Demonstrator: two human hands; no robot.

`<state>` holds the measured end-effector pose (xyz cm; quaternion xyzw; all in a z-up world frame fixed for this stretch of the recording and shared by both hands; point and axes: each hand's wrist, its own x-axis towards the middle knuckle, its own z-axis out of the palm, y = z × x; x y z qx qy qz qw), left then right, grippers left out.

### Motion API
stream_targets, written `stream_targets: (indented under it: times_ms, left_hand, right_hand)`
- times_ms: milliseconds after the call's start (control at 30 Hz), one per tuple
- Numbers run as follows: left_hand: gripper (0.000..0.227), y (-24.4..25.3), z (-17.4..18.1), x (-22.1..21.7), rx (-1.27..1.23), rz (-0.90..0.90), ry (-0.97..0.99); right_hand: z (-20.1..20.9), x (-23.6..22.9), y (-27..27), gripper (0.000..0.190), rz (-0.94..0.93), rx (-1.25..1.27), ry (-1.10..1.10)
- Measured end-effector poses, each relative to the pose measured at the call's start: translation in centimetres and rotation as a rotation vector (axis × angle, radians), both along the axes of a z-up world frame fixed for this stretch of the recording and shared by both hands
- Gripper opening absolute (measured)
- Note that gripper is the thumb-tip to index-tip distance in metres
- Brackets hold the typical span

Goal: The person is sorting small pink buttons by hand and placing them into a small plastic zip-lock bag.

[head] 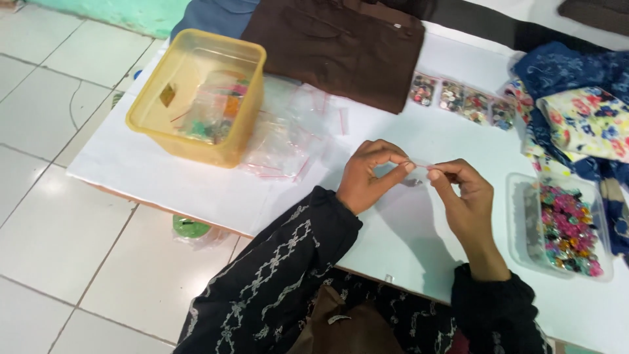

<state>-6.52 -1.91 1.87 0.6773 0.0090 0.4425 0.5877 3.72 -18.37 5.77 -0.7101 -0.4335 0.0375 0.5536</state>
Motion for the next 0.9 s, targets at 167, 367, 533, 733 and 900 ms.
stream_targets:
  times_ms: [167,367,533,733,900]
  left_hand:
    - [0.003,2.5,3.1,-4.1,-0.038,-0.009,0.026]
    - [0.009,8.4,7.8,-9.9,0.106,0.175,0.035]
    - [0.011,14.7,10.5,-14.1,0.350,0.411,0.036]
    - [0.010,19.4,11.4,-17.9,0.466,0.539,0.151]
    - [0.038,22.8,7.4,-18.2,0.441,0.667,0.576]
  right_hand:
    - [3.0,-1.8,3.2,0.010,0.121,-0.065,0.082]
    - [6.9,-6.2,10.7,0.011,0.293,-0.002,0.127]
    - [7.9,-9.4,19.2,0.015,0.451,0.157,0.136]
    - [8.0,-12.4,25.4,0.015,0.492,0.052,0.203]
    - [5.5,-12.3,27.3,0.025,0.415,-0.046,0.011]
